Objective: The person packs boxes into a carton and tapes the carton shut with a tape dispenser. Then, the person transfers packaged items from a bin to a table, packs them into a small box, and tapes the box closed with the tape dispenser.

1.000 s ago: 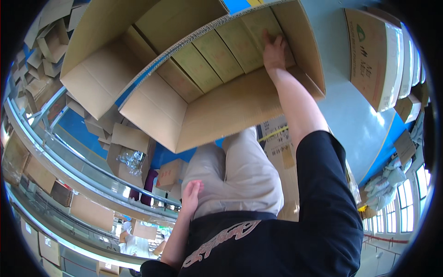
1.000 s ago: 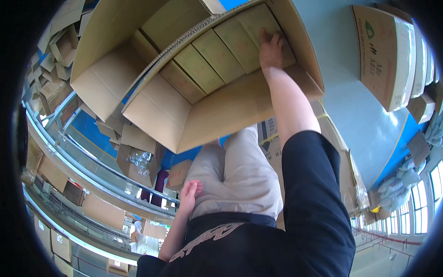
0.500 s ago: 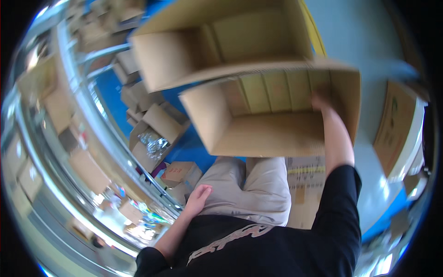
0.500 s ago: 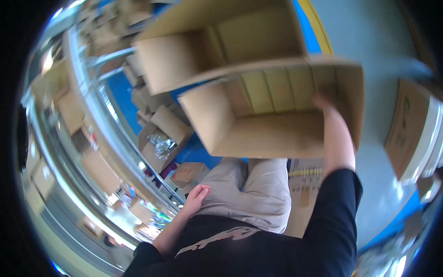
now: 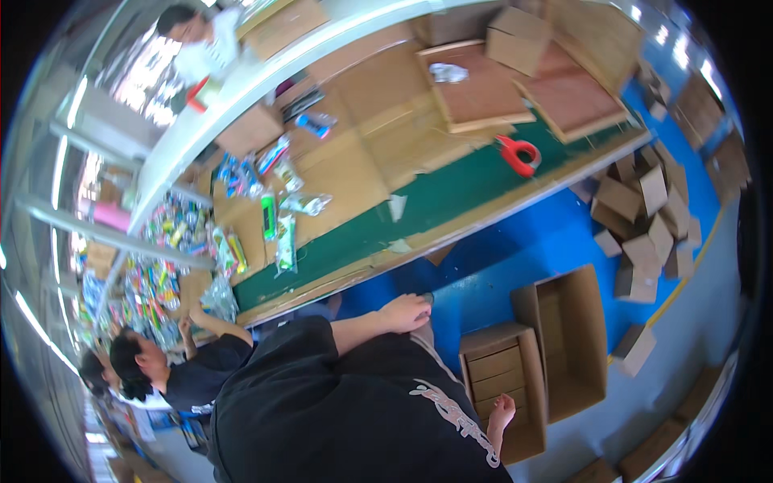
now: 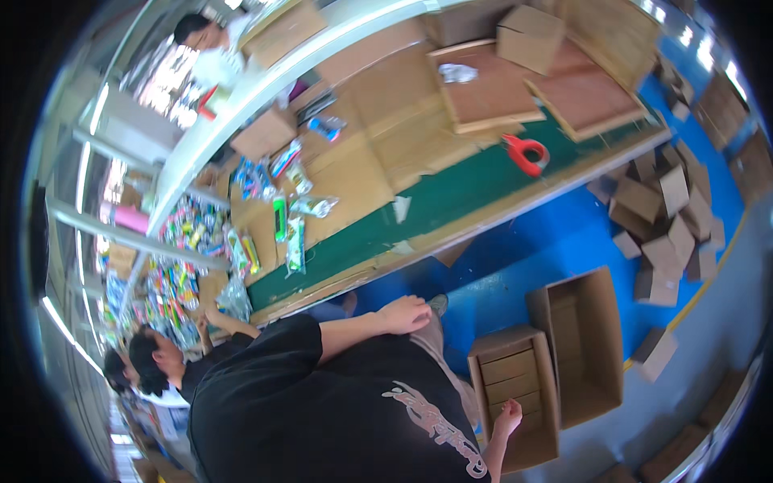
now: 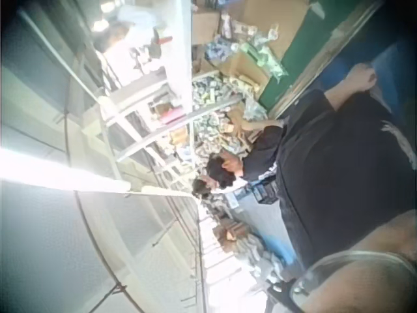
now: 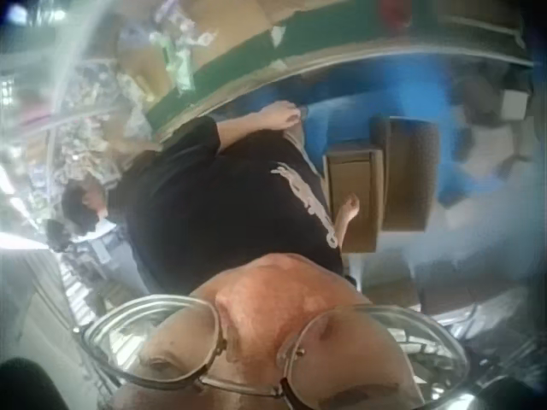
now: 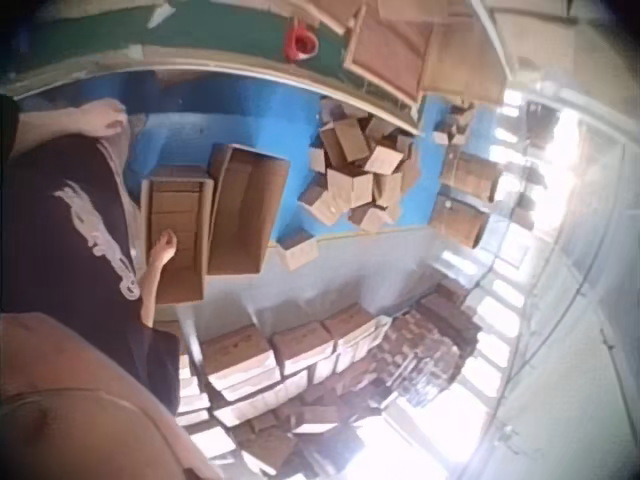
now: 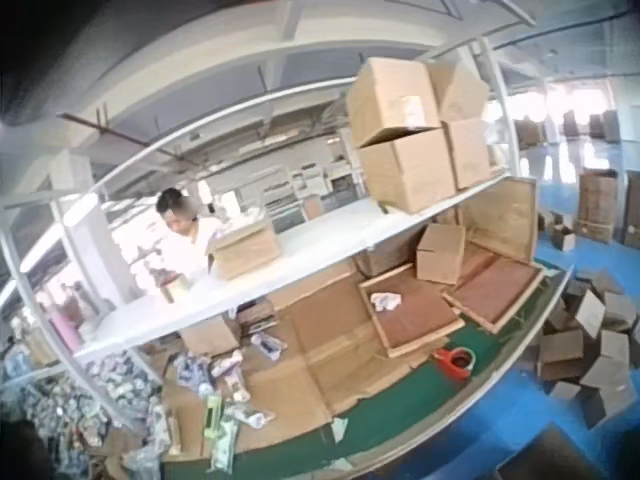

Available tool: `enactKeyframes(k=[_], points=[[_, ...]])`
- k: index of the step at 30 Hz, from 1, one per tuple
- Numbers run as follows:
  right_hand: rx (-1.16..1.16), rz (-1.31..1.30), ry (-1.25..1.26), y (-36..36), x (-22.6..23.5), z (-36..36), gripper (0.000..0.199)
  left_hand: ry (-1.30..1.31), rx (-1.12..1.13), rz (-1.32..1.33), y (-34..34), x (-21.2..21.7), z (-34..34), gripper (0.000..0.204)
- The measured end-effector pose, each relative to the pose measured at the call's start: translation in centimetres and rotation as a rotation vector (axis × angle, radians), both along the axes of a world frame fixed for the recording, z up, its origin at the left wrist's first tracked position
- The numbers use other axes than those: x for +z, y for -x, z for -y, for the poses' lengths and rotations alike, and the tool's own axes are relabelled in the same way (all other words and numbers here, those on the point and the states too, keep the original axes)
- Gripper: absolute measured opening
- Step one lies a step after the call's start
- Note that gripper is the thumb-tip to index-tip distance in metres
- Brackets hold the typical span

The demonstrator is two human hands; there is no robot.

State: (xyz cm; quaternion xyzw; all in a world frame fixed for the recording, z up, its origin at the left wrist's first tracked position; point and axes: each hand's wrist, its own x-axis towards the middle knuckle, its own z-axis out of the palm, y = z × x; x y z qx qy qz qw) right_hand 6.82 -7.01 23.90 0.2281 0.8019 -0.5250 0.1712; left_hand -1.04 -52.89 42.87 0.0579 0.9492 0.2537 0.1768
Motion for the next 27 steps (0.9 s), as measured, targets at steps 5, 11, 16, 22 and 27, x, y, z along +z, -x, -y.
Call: enactKeyframes(k=[5, 11, 16, 22, 27], points=[[0.191, -0.061, 0.021, 11.8, 7.1, 7.9, 0.014, 0.045, 0.407, -0.604, -0.8, 2.3, 9.5, 0.019], [0.59, -0.069, 0.074, 21.5, 14.9, 19.4, 0.016, 0.725, 1.711, -0.311, -7.9, -1.2, 23.3, 0.067], [0.987, -0.052, 0.055, 25.9, 16.2, 25.8, 0.016, -0.108, 1.937, -0.157, -11.6, -3.4, 27.4, 0.085], [1.485, 0.148, 0.172, 31.7, 13.7, 32.0, 0.019, -0.021, 1.74, -0.608, -8.2, -2.7, 17.8, 0.044], [1.992, 0.1, 0.076, 29.6, 14.9, 41.2, 0.021, 0.021, 1.776, -0.361, -17.3, -2.3, -3.0, 0.03]])
